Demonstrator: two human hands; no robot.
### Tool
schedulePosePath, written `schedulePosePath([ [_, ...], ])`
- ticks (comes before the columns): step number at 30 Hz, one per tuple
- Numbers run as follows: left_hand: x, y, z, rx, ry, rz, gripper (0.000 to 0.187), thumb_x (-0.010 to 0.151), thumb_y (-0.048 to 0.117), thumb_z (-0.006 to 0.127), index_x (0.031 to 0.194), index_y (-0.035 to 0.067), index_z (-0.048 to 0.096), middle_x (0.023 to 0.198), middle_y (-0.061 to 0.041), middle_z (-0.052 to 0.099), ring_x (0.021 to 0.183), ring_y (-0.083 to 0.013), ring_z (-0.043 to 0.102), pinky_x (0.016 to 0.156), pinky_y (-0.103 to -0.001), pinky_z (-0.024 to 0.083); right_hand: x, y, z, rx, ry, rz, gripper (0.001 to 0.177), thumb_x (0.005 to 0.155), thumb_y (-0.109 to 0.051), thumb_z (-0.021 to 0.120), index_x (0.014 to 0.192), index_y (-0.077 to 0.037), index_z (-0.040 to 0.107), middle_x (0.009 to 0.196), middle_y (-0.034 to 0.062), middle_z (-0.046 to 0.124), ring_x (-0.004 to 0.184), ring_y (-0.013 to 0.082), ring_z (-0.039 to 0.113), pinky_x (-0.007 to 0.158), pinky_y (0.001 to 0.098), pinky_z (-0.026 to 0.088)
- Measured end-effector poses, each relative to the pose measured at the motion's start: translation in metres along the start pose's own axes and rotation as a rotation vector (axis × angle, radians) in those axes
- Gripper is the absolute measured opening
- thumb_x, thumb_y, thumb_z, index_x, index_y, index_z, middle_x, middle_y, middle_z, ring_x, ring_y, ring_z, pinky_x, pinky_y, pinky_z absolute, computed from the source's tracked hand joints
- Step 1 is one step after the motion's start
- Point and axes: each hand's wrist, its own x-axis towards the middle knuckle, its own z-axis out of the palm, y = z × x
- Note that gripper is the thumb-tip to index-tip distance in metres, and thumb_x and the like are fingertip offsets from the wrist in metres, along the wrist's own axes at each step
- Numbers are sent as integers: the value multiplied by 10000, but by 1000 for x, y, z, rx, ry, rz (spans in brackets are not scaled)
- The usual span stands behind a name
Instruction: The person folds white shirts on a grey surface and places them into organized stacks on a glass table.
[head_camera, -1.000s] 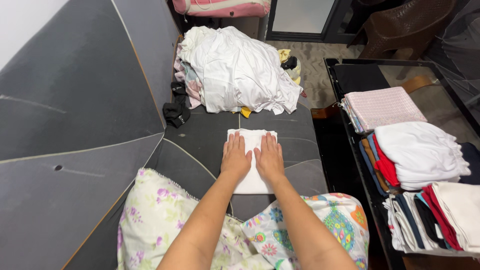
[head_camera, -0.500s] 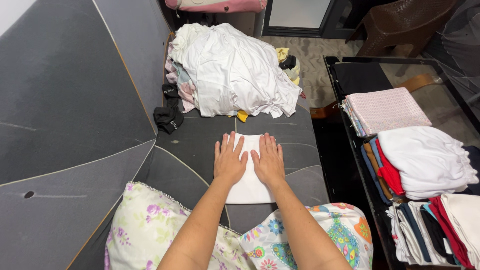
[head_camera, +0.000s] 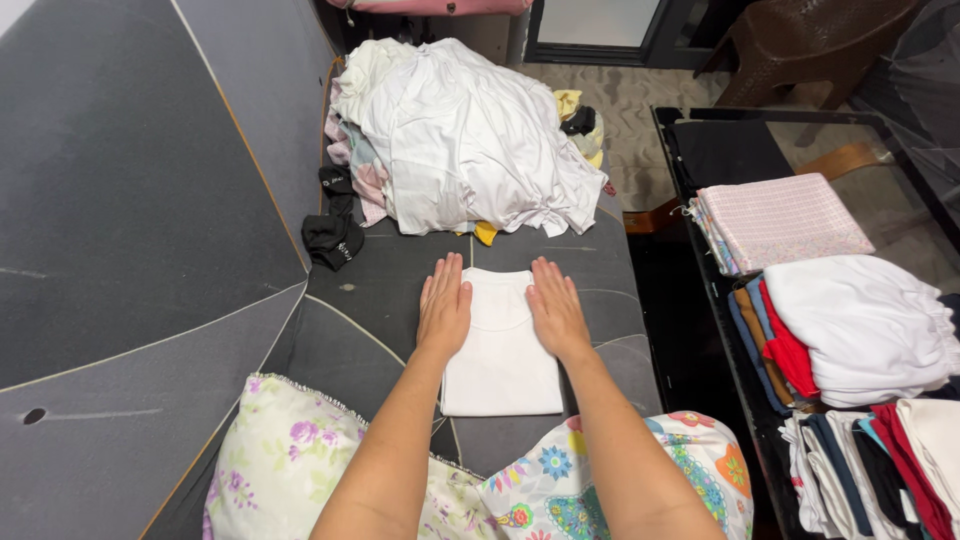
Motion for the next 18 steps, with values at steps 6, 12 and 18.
schedulePosePath([
  [6,-9,-17,-14,250,-7,16,537,1080,309,352,1560,71,382,1669,-115,301,1562,-282,213,1265,-436,141,-10,26,-8,-172,40,14,603,1075,-415,296,1586,-98,330,1683,70,261,1565,221,187,1258,438,100],
  [12,-23,-26,-39,558,62,-66,575,1033,330,403,1555,91,380,1652,-95,309,1535,-302,229,1231,-465,161,-30,67,-28,-292,23,168,649,1040,-454,340,1603,-135,286,1692,44,211,1562,229,159,1245,465,109],
  [18,-31,9,-33,624,51,-169,580,978,261,493,1473,-38,438,1591,-207,394,1500,-372,299,1207,-480,245,-47,47,-38,-272,77,222,586,1045,-361,448,1525,-36,366,1629,150,336,1522,315,275,1240,487,214],
])
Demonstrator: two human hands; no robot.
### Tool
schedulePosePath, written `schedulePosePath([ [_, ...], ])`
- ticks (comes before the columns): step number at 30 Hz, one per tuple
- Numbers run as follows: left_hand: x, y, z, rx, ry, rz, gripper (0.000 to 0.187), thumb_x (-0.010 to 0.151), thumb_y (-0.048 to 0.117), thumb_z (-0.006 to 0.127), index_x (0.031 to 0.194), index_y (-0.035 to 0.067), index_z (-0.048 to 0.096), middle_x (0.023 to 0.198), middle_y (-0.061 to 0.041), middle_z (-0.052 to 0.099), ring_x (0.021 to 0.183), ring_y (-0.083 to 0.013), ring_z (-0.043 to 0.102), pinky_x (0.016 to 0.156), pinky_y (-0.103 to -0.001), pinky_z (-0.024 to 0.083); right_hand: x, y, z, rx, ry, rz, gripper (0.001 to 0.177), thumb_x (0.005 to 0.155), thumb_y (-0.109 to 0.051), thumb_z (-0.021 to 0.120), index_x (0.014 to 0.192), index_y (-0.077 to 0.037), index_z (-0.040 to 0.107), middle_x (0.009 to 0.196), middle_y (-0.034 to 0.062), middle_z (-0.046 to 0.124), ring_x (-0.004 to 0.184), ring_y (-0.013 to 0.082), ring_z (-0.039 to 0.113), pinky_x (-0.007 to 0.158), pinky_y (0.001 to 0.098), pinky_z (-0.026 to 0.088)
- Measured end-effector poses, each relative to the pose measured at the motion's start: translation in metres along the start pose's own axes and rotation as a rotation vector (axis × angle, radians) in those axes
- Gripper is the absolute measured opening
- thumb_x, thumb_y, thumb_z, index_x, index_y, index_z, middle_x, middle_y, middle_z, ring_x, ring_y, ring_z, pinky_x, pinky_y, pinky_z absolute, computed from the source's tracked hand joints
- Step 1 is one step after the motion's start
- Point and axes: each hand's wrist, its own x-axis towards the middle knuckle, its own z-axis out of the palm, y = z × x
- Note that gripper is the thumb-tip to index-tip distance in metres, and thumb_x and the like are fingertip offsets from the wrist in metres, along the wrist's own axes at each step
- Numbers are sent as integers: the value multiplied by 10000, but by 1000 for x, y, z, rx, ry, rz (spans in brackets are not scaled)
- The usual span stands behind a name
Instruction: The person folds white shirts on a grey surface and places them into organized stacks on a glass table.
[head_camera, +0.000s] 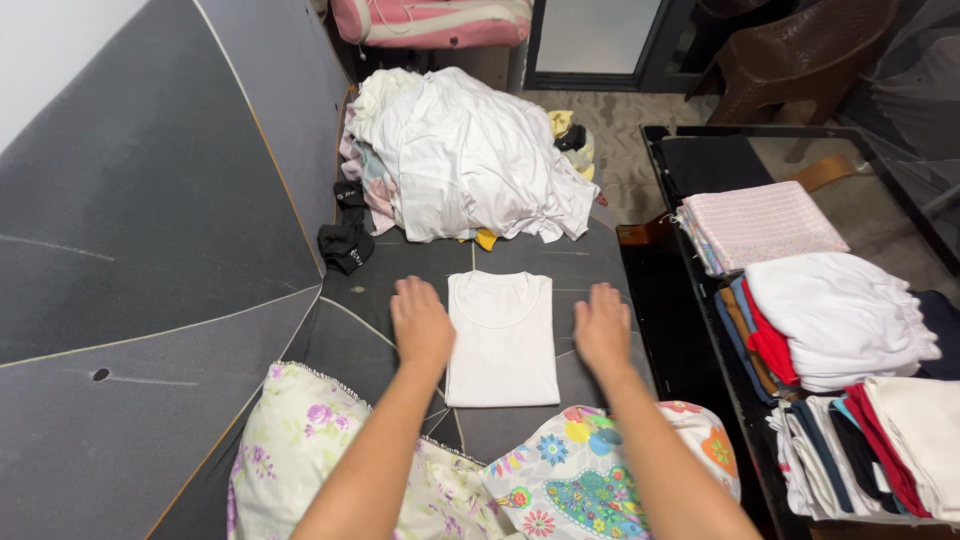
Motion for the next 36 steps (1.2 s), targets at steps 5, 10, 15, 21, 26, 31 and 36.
schedulePosePath([
  [5,-50,61,6,-27,193,293,521,950,203,499,1395,-69,504,1528,-230,477,1490,-402,330,1206,-499,268,-38,-80,17,100,274,-466,544,998,-224,530,1461,53,459,1531,238,443,1454,382,400,1210,539,274],
  [10,-73,61,1,-275,44,260,604,993,285,459,1508,-24,395,1612,-196,349,1514,-331,256,1217,-460,190,-66,-104,22,134,154,-332,595,1007,-278,497,1501,41,404,1588,232,376,1501,372,310,1205,517,230],
  [15,-76,59,-9,-238,-48,141,755,958,409,488,1564,0,295,1665,-164,235,1551,-301,165,1237,-446,130,-68,-105,18,77,137,-246,688,998,-345,473,1544,44,319,1644,217,277,1532,343,219,1217,493,178],
  [21,-74,50,-19,-170,-79,28,978,910,610,519,1567,-47,214,1667,-203,157,1554,-304,92,1238,-441,63,-70,-108,21,8,96,-134,758,996,-435,474,1557,34,275,1658,197,226,1546,322,175,1227,484,144],
  [26,-67,44,-24,-165,-99,-22,1006,894,662,515,1567,-27,225,1672,-180,162,1560,-286,90,1243,-441,50,-68,-107,20,35,101,-71,800,987,-486,468,1567,26,263,1665,181,219,1542,309,170,1230,478,107],
  [31,-57,34,-24,-171,-87,-38,1006,891,677,506,1569,-16,237,1676,-157,172,1559,-274,95,1243,-427,47,-65,-108,11,28,76,-9,820,978,-536,467,1567,-2,269,1667,165,216,1545,293,163,1231,479,91],
  [36,-49,25,-21,-131,-58,-38,969,918,695,451,1571,7,256,1677,-138,188,1554,-274,103,1238,-454,46,-55,-102,2,9,48,19,843,961,-585,475,1570,-35,282,1666,145,229,1547,281,165,1236,478,87],
])
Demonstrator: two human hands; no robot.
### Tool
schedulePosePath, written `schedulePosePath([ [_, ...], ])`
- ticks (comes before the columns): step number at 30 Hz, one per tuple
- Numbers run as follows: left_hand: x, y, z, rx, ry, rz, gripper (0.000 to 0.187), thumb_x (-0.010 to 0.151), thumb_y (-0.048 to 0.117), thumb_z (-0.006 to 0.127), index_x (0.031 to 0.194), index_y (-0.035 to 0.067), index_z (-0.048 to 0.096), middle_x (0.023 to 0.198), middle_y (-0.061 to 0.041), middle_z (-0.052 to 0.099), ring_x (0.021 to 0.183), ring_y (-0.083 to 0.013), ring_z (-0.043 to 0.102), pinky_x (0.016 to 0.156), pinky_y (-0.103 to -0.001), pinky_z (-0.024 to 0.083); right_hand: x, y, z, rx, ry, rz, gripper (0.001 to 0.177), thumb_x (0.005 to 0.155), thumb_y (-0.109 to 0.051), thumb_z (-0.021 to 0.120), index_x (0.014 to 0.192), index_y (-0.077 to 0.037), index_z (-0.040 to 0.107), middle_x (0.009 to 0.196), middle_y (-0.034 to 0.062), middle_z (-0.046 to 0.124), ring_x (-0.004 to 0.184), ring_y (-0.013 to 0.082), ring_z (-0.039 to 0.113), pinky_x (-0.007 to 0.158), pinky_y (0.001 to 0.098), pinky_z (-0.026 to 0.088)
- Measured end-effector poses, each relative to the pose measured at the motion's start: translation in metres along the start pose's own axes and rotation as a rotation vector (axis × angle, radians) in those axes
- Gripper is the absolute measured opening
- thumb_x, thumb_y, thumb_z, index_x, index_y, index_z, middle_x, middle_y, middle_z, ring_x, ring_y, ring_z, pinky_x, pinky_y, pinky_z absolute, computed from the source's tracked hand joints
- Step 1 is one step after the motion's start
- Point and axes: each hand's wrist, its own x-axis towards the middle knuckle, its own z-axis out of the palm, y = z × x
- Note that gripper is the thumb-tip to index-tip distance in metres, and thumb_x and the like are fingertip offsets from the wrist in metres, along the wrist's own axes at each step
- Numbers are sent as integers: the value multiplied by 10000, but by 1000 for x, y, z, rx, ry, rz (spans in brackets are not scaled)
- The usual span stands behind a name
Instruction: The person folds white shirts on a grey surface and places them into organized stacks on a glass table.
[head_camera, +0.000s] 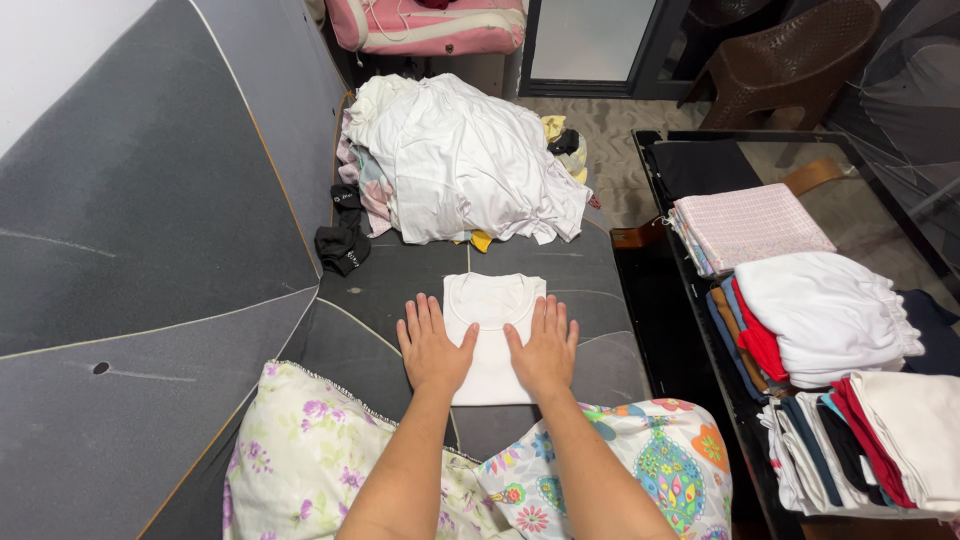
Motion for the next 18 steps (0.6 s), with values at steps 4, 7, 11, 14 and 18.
schedulePosePath([
  [4,11,-6,1,14,-1,6,895,950,691,399,1583,68,291,1675,-115,205,1555,-287,107,1239,-475,48,10,9,0,-2,-18,-21,813,976,-592,452,1579,-70,293,1660,126,245,1543,281,170,1230,500,88],
  [7,24,-13,2,42,-42,18,823,971,672,382,1577,119,316,1685,-96,201,1562,-293,97,1242,-484,45,19,17,3,-3,-28,-23,784,987,-585,439,1580,-90,304,1665,113,251,1546,277,174,1236,504,91],
  [11,45,-29,4,-8,-70,44,803,967,663,391,1583,154,322,1680,-90,198,1557,-297,86,1237,-488,40,35,33,11,20,-29,-31,772,1006,-581,419,1579,-77,299,1677,96,237,1553,270,166,1237,506,87],
  [14,62,-38,13,-31,-102,54,784,967,669,398,1582,188,332,1689,-76,186,1566,-292,77,1246,-484,37,53,44,17,22,-51,-23,752,1015,-565,388,1587,-88,288,1688,82,213,1556,267,150,1232,515,78],
  [18,85,-45,24,-57,-114,52,735,984,627,395,1586,209,340,1698,-63,173,1567,-313,61,1242,-507,21,72,51,23,37,-49,-7,733,1026,-553,356,1594,-94,283,1692,77,205,1564,266,135,1238,527,62],
])
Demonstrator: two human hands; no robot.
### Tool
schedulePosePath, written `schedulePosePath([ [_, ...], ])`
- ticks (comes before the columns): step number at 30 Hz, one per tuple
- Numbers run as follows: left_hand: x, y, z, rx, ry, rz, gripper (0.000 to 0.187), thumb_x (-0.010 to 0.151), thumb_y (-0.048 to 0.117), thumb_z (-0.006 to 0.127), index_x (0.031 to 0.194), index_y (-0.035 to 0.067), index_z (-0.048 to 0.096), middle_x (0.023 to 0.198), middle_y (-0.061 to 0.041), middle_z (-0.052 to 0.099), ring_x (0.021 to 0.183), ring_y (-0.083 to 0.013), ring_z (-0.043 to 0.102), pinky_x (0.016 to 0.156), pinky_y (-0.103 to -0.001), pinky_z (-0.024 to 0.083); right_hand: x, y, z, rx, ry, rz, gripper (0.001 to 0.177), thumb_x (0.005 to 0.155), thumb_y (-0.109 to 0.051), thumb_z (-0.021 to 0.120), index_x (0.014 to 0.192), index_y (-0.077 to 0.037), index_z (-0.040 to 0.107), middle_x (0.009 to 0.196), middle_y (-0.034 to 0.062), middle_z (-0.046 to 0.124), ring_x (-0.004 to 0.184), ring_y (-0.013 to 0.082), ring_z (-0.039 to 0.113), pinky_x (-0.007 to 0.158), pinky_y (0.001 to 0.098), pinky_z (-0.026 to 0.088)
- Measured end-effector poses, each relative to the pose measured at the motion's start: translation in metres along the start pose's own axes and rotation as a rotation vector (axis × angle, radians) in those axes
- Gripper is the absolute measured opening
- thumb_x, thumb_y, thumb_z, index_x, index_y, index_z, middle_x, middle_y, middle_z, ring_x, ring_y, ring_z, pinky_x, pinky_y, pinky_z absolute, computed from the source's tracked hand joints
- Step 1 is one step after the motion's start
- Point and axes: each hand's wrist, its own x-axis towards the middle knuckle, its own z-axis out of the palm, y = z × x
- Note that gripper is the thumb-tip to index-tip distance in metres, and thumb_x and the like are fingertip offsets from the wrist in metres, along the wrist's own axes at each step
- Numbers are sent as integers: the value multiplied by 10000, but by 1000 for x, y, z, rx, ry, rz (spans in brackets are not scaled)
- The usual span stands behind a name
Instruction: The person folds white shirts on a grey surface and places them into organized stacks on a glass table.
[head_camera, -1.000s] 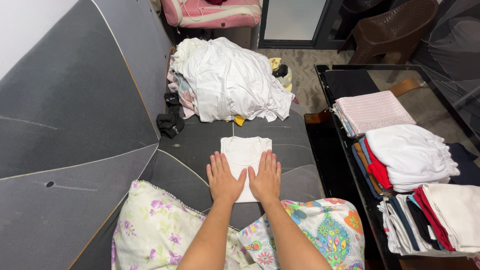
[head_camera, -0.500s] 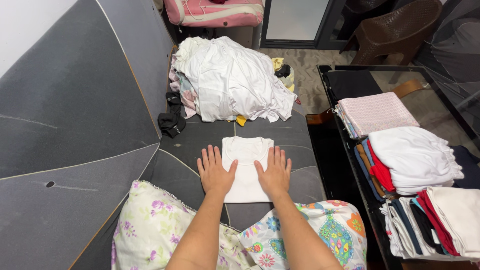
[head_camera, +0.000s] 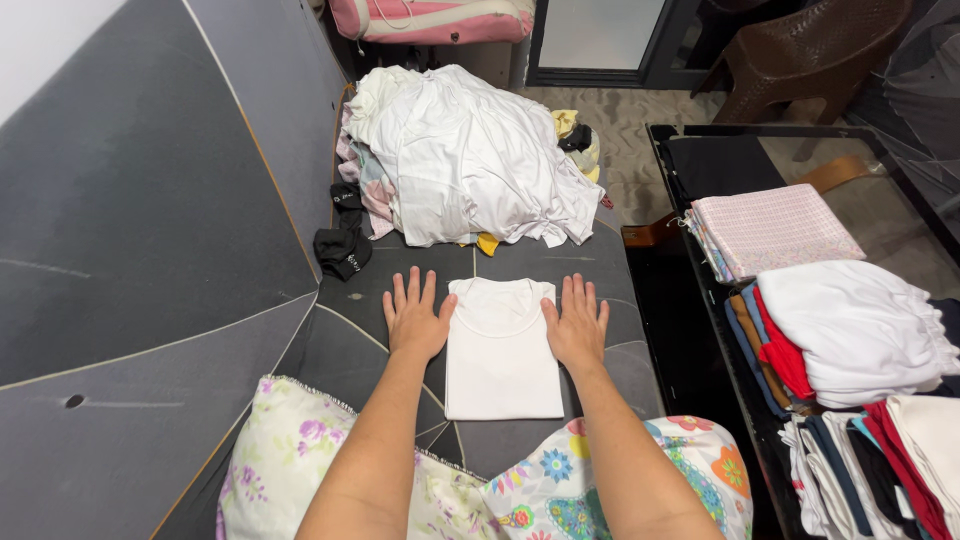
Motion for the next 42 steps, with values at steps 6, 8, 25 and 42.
schedulePosePath([
  [6,31,-1,-5,-44,-87,-40,792,939,657,466,1578,205,346,1700,-49,155,1572,-299,23,1241,-502,-12,26,-3,-4,3,-47,90,779,1008,-595,365,1596,-95,259,1691,68,185,1560,256,113,1232,534,39],
  [8,39,-3,-4,-58,-119,-47,806,930,665,487,1575,203,347,1700,-47,149,1573,-293,12,1242,-496,-18,34,-1,-2,-4,-39,104,772,1010,-581,376,1598,-95,255,1694,66,181,1564,260,104,1230,542,29],
  [25,30,-3,19,-198,119,-2,572,1042,325,442,1513,2,411,1636,-189,303,1537,-364,201,1232,-511,143,38,40,26,409,148,-57,521,1048,-315,413,1506,-68,448,1623,128,374,1536,325,259,1214,534,156],
  [42,-58,65,6,-9,8,501,554,972,211,468,1486,6,453,1613,-116,371,1525,-296,237,1232,-455,165,-49,-53,-10,-21,0,-525,564,980,-222,469,1513,-43,428,1607,122,382,1509,281,285,1222,498,171],
])
